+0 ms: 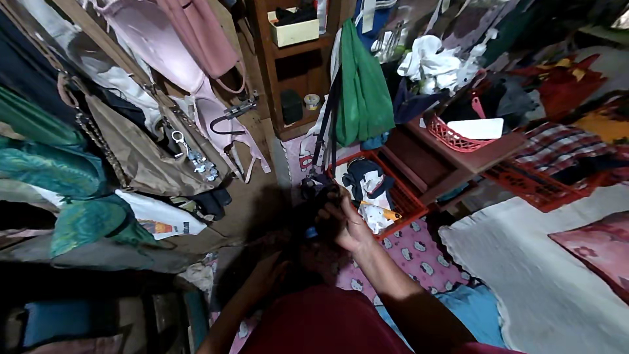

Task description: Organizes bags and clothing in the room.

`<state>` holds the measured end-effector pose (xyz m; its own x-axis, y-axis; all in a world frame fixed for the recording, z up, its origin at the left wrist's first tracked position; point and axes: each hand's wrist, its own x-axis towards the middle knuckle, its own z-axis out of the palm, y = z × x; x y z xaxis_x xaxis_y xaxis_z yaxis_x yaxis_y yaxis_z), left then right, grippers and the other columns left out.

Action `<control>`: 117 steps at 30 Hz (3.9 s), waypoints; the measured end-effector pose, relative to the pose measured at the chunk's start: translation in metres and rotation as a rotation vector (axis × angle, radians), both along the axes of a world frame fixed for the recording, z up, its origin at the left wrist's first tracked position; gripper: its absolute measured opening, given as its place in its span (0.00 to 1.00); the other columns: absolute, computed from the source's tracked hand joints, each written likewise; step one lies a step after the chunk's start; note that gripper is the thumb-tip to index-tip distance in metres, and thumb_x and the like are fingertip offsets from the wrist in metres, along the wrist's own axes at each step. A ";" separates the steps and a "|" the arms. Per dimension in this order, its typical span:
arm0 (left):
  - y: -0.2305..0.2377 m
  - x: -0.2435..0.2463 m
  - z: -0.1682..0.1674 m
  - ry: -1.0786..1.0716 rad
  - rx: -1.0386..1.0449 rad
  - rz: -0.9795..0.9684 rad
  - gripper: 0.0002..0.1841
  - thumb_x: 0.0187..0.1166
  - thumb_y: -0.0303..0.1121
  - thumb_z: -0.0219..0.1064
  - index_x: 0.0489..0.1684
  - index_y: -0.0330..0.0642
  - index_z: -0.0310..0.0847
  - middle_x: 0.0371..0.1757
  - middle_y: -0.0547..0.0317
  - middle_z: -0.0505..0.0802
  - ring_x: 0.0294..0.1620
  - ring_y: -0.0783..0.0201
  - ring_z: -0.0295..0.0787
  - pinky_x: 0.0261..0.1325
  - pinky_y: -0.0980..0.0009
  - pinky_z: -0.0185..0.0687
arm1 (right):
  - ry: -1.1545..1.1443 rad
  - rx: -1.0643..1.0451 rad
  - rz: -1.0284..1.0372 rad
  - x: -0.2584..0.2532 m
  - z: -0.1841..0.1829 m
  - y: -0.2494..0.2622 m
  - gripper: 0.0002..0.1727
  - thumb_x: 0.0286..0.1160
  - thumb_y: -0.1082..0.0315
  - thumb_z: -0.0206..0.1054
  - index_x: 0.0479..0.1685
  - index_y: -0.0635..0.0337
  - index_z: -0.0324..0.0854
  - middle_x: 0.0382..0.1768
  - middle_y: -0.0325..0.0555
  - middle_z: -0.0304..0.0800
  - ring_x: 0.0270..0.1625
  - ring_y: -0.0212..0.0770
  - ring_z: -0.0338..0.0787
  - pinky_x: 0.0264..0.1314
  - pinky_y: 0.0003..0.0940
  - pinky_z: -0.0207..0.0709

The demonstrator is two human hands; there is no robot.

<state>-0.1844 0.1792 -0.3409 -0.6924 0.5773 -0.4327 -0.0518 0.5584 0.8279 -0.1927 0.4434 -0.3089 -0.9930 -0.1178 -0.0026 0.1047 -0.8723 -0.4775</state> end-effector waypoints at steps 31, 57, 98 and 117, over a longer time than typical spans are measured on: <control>-0.024 0.021 0.052 0.220 0.090 0.135 0.22 0.89 0.35 0.59 0.81 0.46 0.73 0.57 0.54 0.92 0.30 0.70 0.86 0.35 0.71 0.86 | -0.072 0.173 -0.326 0.002 0.013 0.010 0.21 0.92 0.44 0.46 0.62 0.43 0.79 0.53 0.36 0.94 0.58 0.37 0.92 0.66 0.41 0.84; -0.004 0.017 0.022 0.170 0.090 0.307 0.37 0.87 0.50 0.59 0.90 0.35 0.57 0.84 0.37 0.74 0.83 0.49 0.73 0.83 0.52 0.69 | 0.257 1.309 0.929 0.045 0.008 -0.058 0.44 0.75 0.66 0.75 0.89 0.72 0.54 0.69 0.69 0.81 0.69 0.52 0.84 0.76 0.47 0.73; -0.041 -0.105 0.123 0.656 -0.009 0.502 0.29 0.88 0.46 0.60 0.83 0.37 0.71 0.70 0.39 0.86 0.71 0.47 0.83 0.77 0.49 0.75 | 0.155 1.184 0.198 0.014 -0.019 -0.067 0.29 0.72 0.73 0.74 0.74 0.69 0.74 0.62 0.48 0.93 0.64 0.39 0.92 0.70 0.40 0.86; -0.129 -0.171 0.135 1.078 -0.299 1.069 0.10 0.75 0.21 0.68 0.50 0.34 0.90 0.50 0.35 0.92 0.54 0.39 0.89 0.62 0.43 0.83 | 0.240 1.113 0.004 -0.073 -0.007 -0.049 0.35 0.57 0.73 0.82 0.70 0.72 0.76 0.56 0.49 0.93 0.59 0.35 0.93 0.65 0.33 0.87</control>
